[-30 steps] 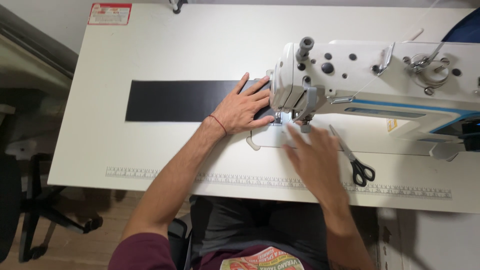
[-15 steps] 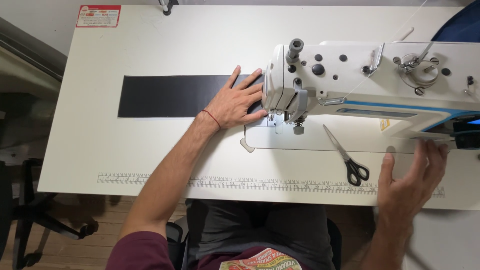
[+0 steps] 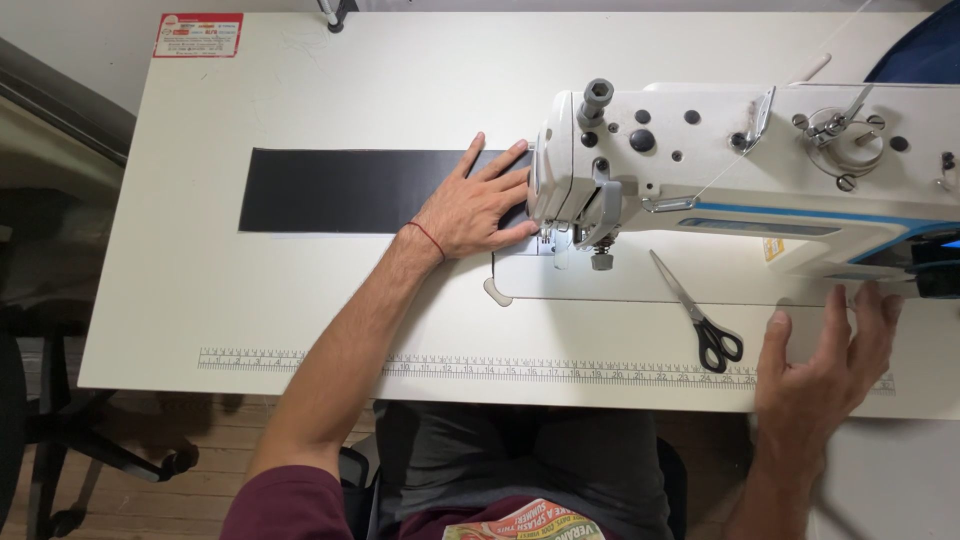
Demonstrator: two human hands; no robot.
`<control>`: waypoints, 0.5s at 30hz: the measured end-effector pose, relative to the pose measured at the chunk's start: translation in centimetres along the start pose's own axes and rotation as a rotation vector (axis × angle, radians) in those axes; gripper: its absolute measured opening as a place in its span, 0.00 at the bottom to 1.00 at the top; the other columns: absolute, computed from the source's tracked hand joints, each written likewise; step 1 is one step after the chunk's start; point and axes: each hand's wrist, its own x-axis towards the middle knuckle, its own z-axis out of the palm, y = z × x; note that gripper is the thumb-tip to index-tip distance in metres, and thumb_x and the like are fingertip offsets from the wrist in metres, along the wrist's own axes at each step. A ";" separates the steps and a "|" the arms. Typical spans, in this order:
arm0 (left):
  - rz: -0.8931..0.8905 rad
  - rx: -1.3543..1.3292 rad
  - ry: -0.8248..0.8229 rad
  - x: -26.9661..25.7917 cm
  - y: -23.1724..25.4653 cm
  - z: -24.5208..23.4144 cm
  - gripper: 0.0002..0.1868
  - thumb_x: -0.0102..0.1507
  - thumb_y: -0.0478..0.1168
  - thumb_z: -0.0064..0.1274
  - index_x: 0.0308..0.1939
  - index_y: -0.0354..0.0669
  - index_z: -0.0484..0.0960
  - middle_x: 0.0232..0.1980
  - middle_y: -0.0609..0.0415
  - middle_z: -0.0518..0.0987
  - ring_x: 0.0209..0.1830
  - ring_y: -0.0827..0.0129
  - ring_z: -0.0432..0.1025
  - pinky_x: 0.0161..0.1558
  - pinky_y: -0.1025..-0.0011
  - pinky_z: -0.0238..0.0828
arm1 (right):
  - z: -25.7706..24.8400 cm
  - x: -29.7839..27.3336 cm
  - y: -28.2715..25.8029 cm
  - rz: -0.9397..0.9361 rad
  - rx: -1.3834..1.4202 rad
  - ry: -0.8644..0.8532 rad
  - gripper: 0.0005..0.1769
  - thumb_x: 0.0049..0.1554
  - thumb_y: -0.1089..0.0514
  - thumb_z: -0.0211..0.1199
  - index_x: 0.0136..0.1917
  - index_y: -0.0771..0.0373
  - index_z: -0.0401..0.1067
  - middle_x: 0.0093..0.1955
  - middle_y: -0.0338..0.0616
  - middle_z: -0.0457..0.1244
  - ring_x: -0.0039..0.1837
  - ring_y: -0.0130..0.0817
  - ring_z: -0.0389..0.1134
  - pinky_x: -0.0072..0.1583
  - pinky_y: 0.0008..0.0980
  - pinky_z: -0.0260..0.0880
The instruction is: Preparing and aligning leather strips with paper templates at a sewing station.
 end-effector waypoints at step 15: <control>-0.039 0.041 -0.016 0.4 -0.3 -0.3 0.36 0.80 0.64 0.40 0.88 0.51 0.70 0.92 0.59 0.68 0.96 0.52 0.49 0.89 0.27 0.31 | -0.7 -0.9 -0.8 -0.077 0.073 0.181 0.23 0.78 0.67 0.71 0.80 0.87 0.78 0.85 0.79 0.63 0.89 0.81 0.61 0.84 0.76 0.61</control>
